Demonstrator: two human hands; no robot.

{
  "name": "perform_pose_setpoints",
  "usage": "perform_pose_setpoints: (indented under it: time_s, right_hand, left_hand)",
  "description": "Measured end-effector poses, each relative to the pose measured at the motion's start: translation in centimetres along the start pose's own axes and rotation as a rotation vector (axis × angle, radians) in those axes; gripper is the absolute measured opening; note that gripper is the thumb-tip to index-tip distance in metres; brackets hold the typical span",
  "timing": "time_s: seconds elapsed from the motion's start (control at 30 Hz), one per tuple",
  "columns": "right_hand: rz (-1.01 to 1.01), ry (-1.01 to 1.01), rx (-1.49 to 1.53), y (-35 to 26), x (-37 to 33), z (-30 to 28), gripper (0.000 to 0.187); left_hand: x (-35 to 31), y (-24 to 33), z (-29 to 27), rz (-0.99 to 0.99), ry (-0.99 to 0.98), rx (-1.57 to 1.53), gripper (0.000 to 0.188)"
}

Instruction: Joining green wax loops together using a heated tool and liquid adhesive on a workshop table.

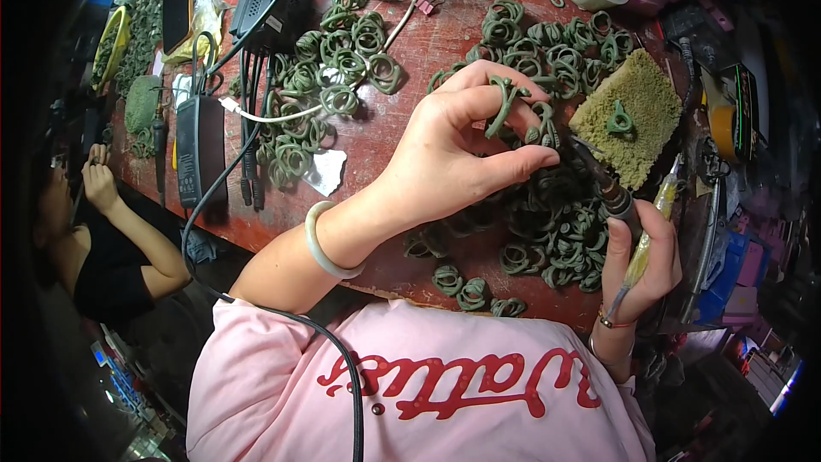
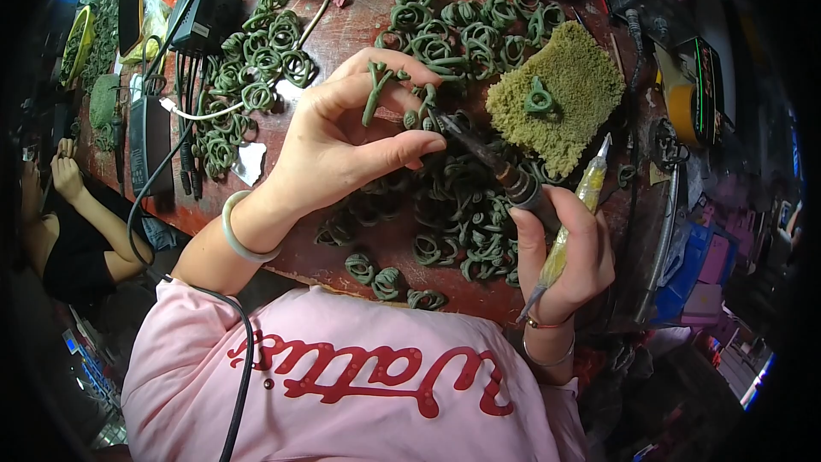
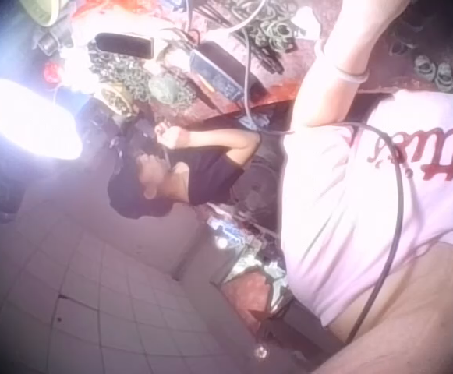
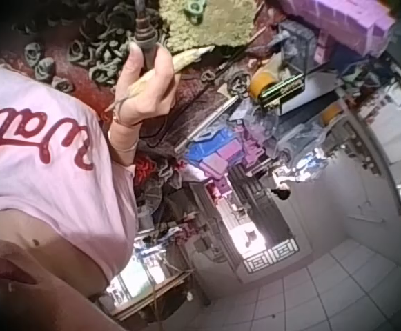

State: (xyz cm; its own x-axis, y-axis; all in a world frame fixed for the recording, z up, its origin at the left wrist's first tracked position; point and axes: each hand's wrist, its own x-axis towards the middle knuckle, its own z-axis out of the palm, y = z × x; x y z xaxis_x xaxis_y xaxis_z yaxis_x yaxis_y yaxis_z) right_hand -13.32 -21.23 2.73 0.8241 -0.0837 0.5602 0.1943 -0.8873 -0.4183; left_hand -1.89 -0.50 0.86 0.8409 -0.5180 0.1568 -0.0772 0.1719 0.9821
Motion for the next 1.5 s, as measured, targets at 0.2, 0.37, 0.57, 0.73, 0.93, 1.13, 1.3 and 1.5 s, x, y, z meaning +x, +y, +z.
perform_pose_setpoints:
  time_s: [0.2, 0.37, 0.57, 0.73, 0.93, 1.13, 1.3, 1.5]
  right_hand:
    - [-0.009, 0.003, 0.001, 0.0, 0.0, 0.0, 0.028]
    - [0.002, -0.021, -0.005, -0.1, 0.1, 0.0, 0.028]
    - [-0.009, -0.019, 0.003, -0.1, 0.1, 0.1, 0.028]
    - [-0.014, -0.023, -0.018, 0.0, 0.1, 0.1, 0.028]
    - [-0.022, -0.017, -0.015, 0.0, 0.1, 0.2, 0.028]
    - [-0.012, -0.012, -0.023, -0.1, 0.1, 0.0, 0.028]
    - [0.069, 0.206, -0.205, 1.4, 0.3, -0.6, 0.025]
    - [0.316, 0.053, -0.333, 3.8, 0.8, -1.3, 0.021]
  left_hand:
    - [0.0, 0.0, 0.0, 0.011, 0.012, 0.004, 0.021]
    - [0.0, 0.0, 0.1, 0.032, 0.020, 0.017, 0.027]
    - [0.0, 0.0, 0.1, 0.038, 0.016, 0.039, 0.027]
    - [0.0, -0.2, 0.1, 0.069, 0.012, 0.071, 0.026]
    - [0.1, 0.0, 0.2, 0.052, 0.009, 0.059, 0.022]
    - [0.0, -0.1, 0.1, 0.082, -0.039, 0.105, 0.020]
    - [0.0, 0.1, 0.2, -0.007, -0.030, -0.050, 0.019]
    - [0.1, 0.1, -0.1, -0.068, -0.010, -0.151, 0.017]
